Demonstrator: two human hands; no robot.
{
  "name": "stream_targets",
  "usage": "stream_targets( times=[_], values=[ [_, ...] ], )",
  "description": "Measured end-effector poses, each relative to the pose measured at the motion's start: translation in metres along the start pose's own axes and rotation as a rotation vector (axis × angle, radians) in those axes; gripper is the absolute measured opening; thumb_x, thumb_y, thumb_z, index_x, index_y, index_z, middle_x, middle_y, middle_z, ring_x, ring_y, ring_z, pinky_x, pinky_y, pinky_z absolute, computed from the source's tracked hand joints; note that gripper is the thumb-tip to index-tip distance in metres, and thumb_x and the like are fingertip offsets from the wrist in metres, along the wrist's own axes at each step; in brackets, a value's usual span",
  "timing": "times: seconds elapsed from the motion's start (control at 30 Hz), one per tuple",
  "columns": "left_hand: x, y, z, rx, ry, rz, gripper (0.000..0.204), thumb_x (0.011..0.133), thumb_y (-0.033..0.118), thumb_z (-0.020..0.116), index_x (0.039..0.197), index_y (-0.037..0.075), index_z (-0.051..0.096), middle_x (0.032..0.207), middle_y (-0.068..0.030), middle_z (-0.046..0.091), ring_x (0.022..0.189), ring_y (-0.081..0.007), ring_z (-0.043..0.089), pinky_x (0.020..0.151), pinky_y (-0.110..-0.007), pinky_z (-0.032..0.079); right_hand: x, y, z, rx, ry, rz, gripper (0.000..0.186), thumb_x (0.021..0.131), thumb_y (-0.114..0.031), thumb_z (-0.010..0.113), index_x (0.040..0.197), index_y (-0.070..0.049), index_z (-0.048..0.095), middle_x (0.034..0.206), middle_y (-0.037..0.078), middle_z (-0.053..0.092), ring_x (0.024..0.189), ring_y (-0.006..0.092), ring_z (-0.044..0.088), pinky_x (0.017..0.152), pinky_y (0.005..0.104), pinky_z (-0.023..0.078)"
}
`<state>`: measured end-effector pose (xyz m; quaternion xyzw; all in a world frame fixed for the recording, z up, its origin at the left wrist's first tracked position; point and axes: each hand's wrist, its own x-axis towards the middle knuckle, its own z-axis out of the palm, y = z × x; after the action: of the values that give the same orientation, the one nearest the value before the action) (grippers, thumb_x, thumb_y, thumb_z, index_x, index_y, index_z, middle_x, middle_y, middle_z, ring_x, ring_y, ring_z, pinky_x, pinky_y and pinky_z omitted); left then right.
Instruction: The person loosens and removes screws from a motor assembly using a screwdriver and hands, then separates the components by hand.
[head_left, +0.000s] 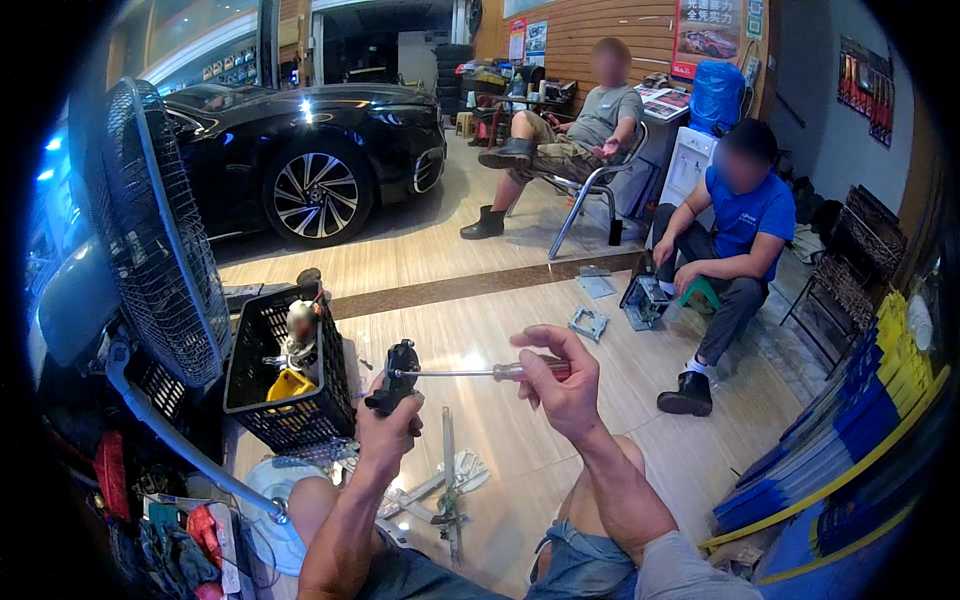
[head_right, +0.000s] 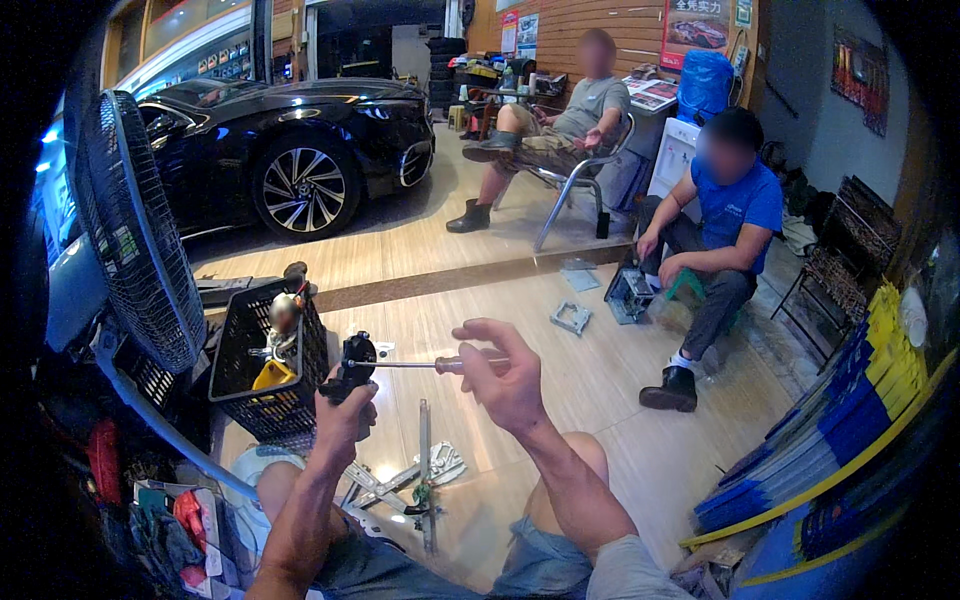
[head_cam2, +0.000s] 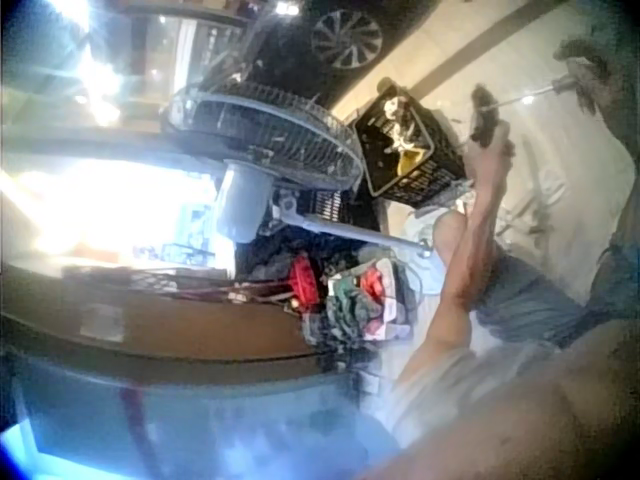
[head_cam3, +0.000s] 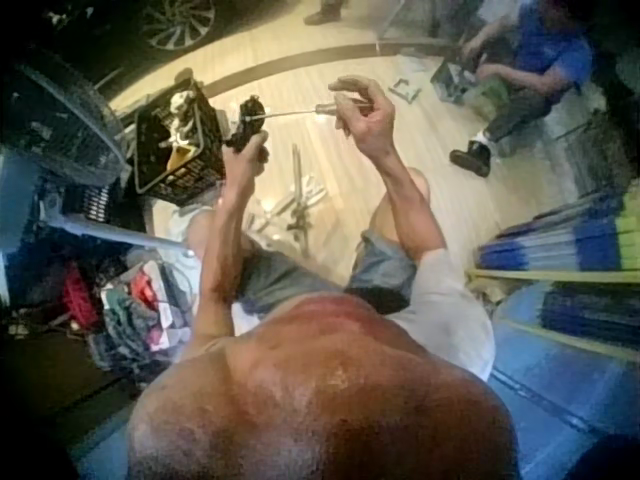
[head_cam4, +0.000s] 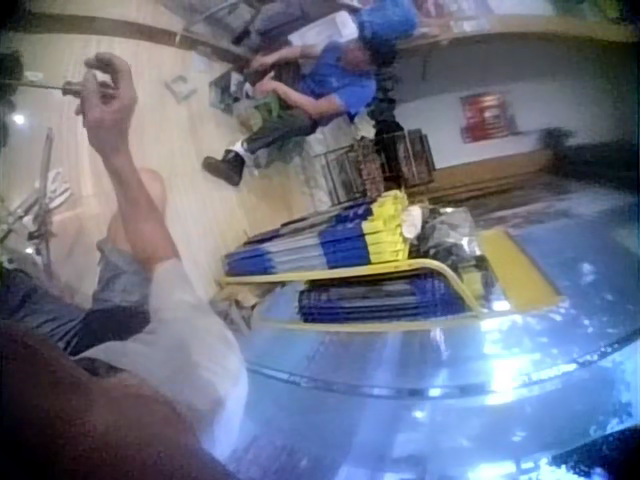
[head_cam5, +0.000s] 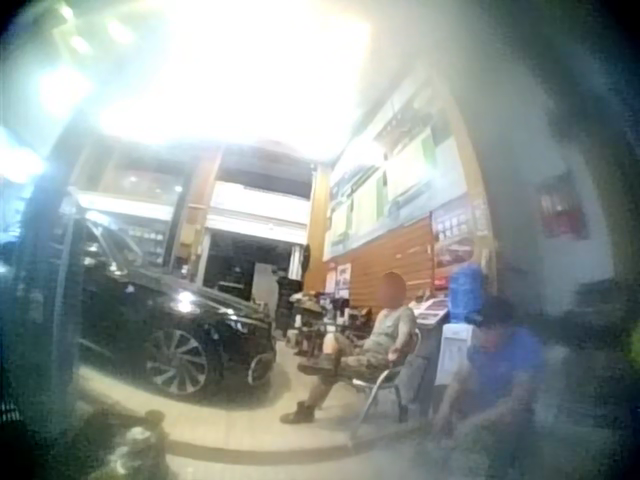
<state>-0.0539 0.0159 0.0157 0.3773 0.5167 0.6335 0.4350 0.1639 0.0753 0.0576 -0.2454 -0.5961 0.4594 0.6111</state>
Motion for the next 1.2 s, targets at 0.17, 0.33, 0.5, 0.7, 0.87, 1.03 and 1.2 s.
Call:
stream_targets(
  times=[0.17,0.33,0.5,0.7,0.87,1.03,1.2],
  values=[
    [-0.001,-0.003,0.001,0.007,-0.014,0.037,0.028,0.078,0.008,0.065,0.104,0.005,0.056,0.074,-0.0008,0.055,0.053,-0.0094,0.053,0.047,-0.026,0.046,0.0,-0.003,-0.007,0.012,-0.097,0.022,0.025,0.093,-0.005,0.058,0.117,0.001,0.053,0.096,0.014,0.067,0.058,0.0088,0.059,0.044,0.0216,0.044],
    [0.001,-0.004,0.002,-0.006,-0.011,0.036,0.026,0.079,0.009,0.065,0.102,0.006,0.055,0.068,0.0006,0.053,0.051,-0.0084,0.051,0.045,-0.025,0.043,-0.001,0.002,-0.001,-0.018,-0.048,-0.046,0.023,0.093,-0.007,0.058,0.114,0.001,0.053,0.092,0.015,0.068,0.055,0.0096,0.059,0.043,0.0224,0.044],
    [-0.001,0.001,0.004,-0.028,0.012,-0.001,0.023,0.079,0.009,0.065,0.1,0.008,0.055,0.064,0.0019,0.051,0.049,-0.0076,0.05,0.042,-0.024,0.039,-0.001,0.012,-0.011,-0.013,-0.1,-0.072,0.024,0.094,-0.006,0.056,0.116,0.001,0.052,0.098,0.016,0.068,0.057,0.0104,0.061,0.042,0.0221,0.043],
    [0.002,-0.004,0.002,0.017,0.004,0.027,0.026,0.079,0.01,0.065,0.104,0.008,0.055,0.065,0.0014,0.052,0.05,-0.0081,0.051,0.043,-0.024,0.041,-0.001,0.011,-0.011,-0.031,-0.094,0.064,0.025,0.093,-0.007,0.058,0.116,0.002,0.053,0.095,0.015,0.069,0.065,0.0109,0.064,0.047,0.0232,0.048],
    [0.002,-0.004,0.001,0.031,-0.015,0.0,0.029,0.079,0.01,0.065,0.107,0.007,0.055,0.069,0.0009,0.053,0.051,-0.0084,0.052,0.043,-0.024,0.042,-0.002,0.015,-0.013,-0.029,-0.097,-0.028,0.025,0.092,-0.008,0.06,0.113,0.002,0.055,0.094,0.015,0.069,0.062,0.0114,0.063,0.048,0.0232,0.048],
    [0.003,-0.006,0.003,0.001,0.008,0.032,0.028,0.08,0.01,0.065,0.106,0.007,0.055,0.069,0.0011,0.053,0.051,-0.0082,0.052,0.043,-0.024,0.042,-0.002,0.014,-0.013,-0.001,-0.111,0.005,0.024,0.092,-0.008,0.06,0.113,0.002,0.055,0.094,0.015,0.069,0.063,0.0119,0.063,0.048,0.0233,0.048],
    [0.002,-0.006,0.002,-0.002,0.006,0.044,0.028,0.08,0.009,0.064,0.106,0.006,0.055,0.07,0.0008,0.053,0.051,-0.0085,0.052,0.045,-0.025,0.044,-0.003,0.015,-0.012,-0.003,-0.111,0.011,0.023,0.092,-0.008,0.06,0.112,0.003,0.056,0.093,0.016,0.069,0.063,0.012,0.063,0.047,0.0232,0.048]
  ],
)
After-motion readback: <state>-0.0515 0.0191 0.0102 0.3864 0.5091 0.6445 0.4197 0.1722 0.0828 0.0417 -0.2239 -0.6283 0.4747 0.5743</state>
